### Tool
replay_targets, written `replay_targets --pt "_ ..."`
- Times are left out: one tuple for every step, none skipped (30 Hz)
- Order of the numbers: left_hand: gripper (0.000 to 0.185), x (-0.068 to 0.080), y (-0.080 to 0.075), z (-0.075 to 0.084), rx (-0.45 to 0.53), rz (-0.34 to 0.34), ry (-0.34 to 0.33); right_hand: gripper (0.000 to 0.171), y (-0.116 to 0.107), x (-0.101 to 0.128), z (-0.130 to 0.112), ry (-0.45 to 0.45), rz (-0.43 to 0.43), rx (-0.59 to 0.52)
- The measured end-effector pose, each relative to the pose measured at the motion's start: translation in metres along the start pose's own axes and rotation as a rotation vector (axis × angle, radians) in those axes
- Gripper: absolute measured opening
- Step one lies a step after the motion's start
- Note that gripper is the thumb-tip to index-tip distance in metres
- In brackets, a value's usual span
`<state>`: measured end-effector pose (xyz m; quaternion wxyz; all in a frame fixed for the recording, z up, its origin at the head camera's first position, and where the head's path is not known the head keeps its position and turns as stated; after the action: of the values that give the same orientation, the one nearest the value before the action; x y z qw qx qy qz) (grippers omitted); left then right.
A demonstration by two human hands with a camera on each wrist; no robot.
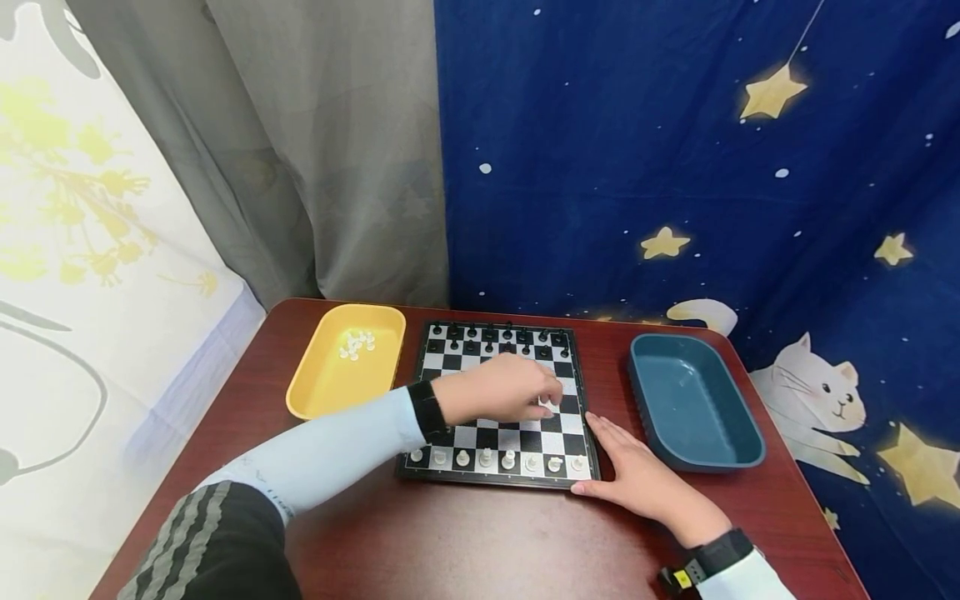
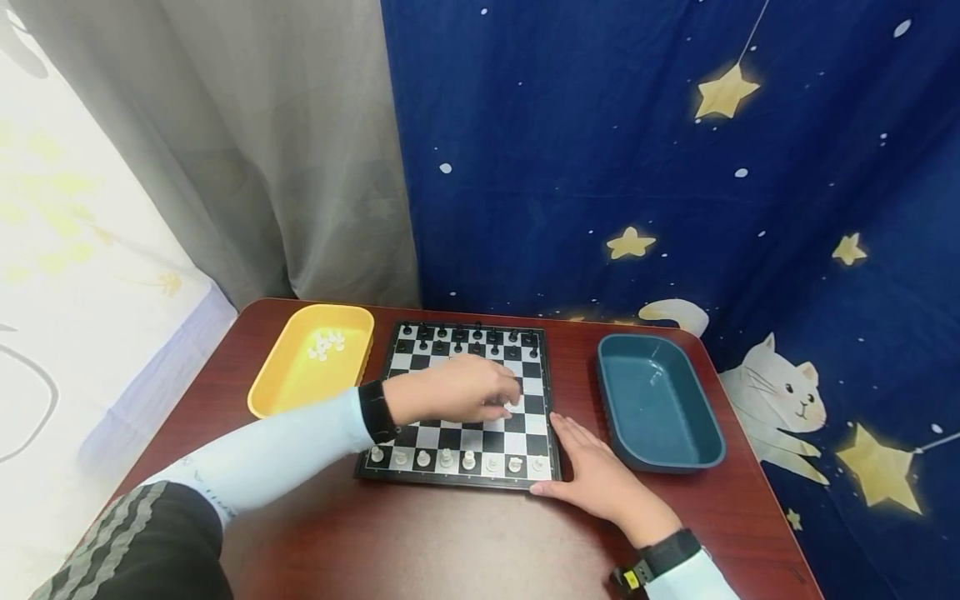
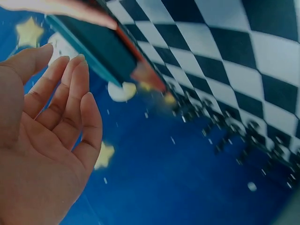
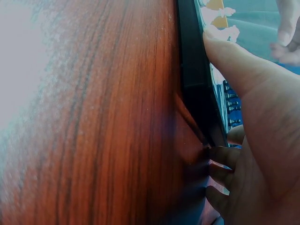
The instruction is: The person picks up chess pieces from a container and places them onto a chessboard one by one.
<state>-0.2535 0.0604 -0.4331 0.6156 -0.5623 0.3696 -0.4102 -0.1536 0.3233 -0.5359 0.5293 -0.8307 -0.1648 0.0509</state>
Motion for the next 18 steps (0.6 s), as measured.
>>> replay_targets --pt "0.021 0.006 -0.002 -0.005 0.012 0.017 -0.012 0.125 0.0 0.0 -0.001 0.001 -0.001 0.0" --pt "0.021 0.013 -0.005 -0.01 0.021 0.034 -0.024 0.125 0.0 0.0 -0.002 0.002 -0.001 -0.001" --pt "0.02 0.02 -0.007 -0.015 0.034 0.052 -0.036 0.125 0.0 0.0 -0.002 0.005 -0.002 -0.002" --pt "0.019 0.028 -0.009 -0.021 0.042 0.066 -0.053 0.125 0.0 0.0 -0.003 0.006 -0.003 -0.001" --pt "0.018 0.036 -0.011 -0.026 0.052 0.08 -0.071 0.125 0.0 0.0 -0.003 0.005 -0.003 -0.002" --pt "0.018 0.044 -0.013 -0.031 0.057 0.093 -0.092 0.126 0.0 0.0 -0.003 0.007 -0.003 -0.002" --pt "0.018 0.052 -0.014 -0.036 0.068 0.105 -0.115 0.126 0.0 0.0 -0.003 0.009 -0.003 -0.001" --pt "0.017 0.06 -0.015 -0.041 0.077 0.116 -0.139 0.126 0.0 0.0 -0.003 0.011 -0.001 0.001" --pt "0.017 0.068 -0.016 -0.047 0.088 0.126 -0.165 0.126 -0.001 0.0 -0.003 0.012 0.0 0.003" --pt "0.017 0.077 -0.017 -0.052 0.099 0.138 -0.194 0.126 -0.001 0.0 -0.003 0.013 0.002 0.005" --pt "0.017 0.085 -0.019 -0.057 0.113 0.152 -0.216 0.126 -0.001 0.0 -0.003 0.014 0.003 0.007" --pt "0.017 0.094 -0.02 -0.063 0.128 0.167 -0.239 0.126 -0.001 0.0 -0.003 0.015 0.004 0.01" --pt "0.017 0.102 -0.021 -0.069 0.148 0.184 -0.261 0.126 0.0 0.0 -0.003 0.014 0.004 0.012" --pt "0.016 0.111 -0.023 -0.075 0.162 0.204 -0.281 0.126 0.0 0.0 -0.004 0.013 0.004 0.011" --pt "0.016 0.119 -0.025 -0.082 0.177 0.222 -0.301 0.126 0.0 0.0 -0.004 0.012 0.004 0.011" --pt "0.016 0.128 -0.027 -0.088 0.189 0.239 -0.322 0.126 0.0 0.0 -0.004 0.011 0.004 0.009" --pt "0.016 0.137 -0.029 -0.094 0.201 0.256 -0.346 0.126 0.0 -0.001 -0.004 0.009 0.003 0.008" --pt "0.015 0.145 -0.031 -0.101 0.205 0.27 -0.374 0.126 0.0 -0.001 -0.005 0.008 0.001 0.008"
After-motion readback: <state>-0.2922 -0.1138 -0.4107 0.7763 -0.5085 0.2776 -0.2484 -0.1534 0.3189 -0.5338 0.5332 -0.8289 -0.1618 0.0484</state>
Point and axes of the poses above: each hand's wrist, its own x-axis away from the middle knuckle, its own y-axis out of the palm, z = x × y, the point moved 1 cm from there along -x, towards the middle knuckle, and after that the axes turned 2 degrees about y, right-handed, at the moved point
